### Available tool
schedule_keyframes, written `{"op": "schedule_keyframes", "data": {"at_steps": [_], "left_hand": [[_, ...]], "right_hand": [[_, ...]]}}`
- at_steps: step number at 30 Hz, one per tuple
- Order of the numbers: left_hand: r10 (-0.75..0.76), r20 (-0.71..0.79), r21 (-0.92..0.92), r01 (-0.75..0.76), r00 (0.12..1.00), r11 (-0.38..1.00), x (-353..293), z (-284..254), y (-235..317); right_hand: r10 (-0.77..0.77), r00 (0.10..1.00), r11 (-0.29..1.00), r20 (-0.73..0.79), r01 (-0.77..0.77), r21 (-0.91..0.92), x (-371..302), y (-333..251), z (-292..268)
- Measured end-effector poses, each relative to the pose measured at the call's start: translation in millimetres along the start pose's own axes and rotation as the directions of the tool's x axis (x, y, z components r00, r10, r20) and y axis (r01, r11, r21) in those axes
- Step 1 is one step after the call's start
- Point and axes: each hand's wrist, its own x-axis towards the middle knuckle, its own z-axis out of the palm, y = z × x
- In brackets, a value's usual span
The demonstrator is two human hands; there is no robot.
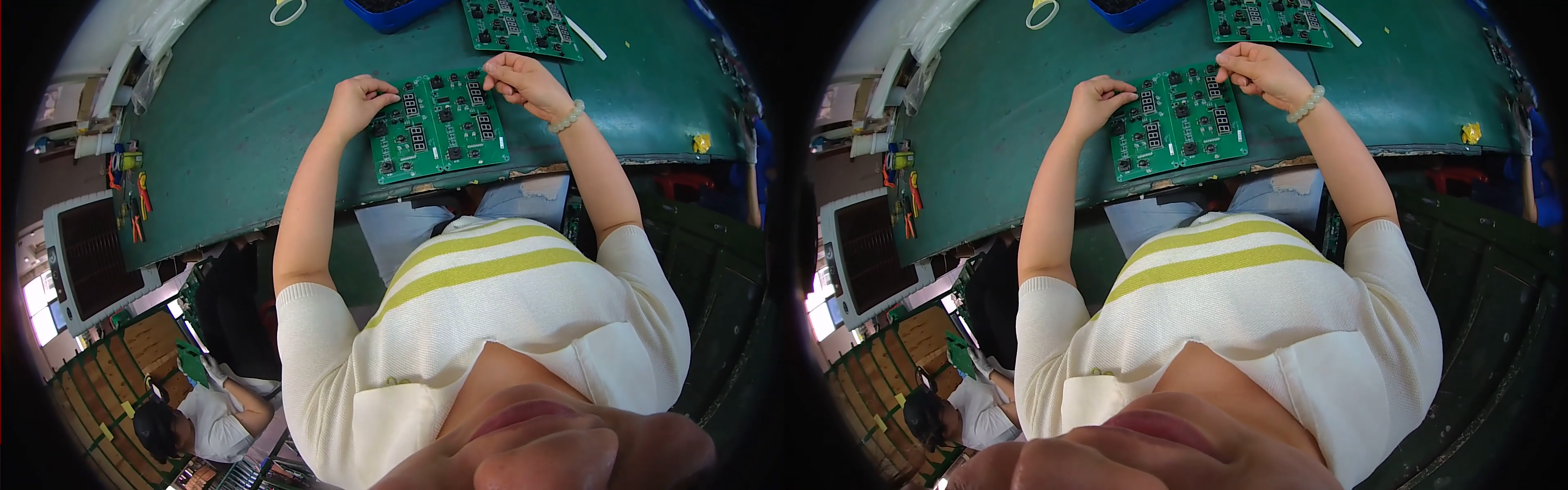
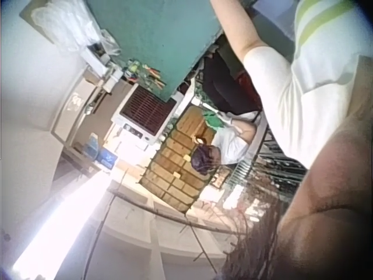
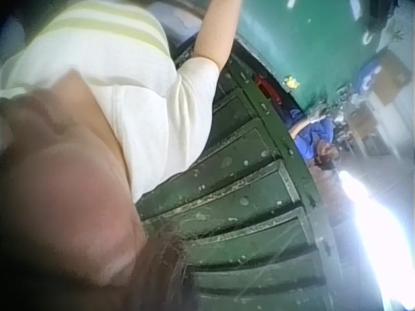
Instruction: The person inserts small electronic components by hand into a green printed circuit board.
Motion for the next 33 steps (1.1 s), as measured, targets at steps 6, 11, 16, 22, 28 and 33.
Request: {"op": "schedule_keyframes", "data": {"at_steps": [6,11,16,22,28,33], "left_hand": [[0.047,0.046,0.162,-0.054,0.998,0.985,4,-1,1],[0.096,0.114,0.338,-0.13,0.989,0.932,7,-4,15],[0.174,0.148,0.285,-0.21,0.974,0.935,11,-3,10],[-0.282,0.073,-0.848,0.208,0.957,0.488,15,-12,6],[-0.339,0.061,-0.835,0.234,0.939,0.498,19,0,22],[-0.365,0.144,-0.837,0.31,0.92,0.451,27,10,14]], "right_hand": [[-0.125,0.992,0.95,-0.03,0.111,-0.291,7,0,12],[-0.281,0.96,0.858,-0.007,0.248,-0.45,19,11,11],[-0.374,0.925,0.695,-0.067,0.231,-0.681,22,6,27],[-0.406,0.913,0.481,-0.034,0.182,-0.858,24,2,39],[-0.244,0.967,0.319,-0.078,0.004,-0.948,29,-12,45],[-0.272,0.962,0.256,-0.004,0.069,-0.964,34,-9,46]]}}
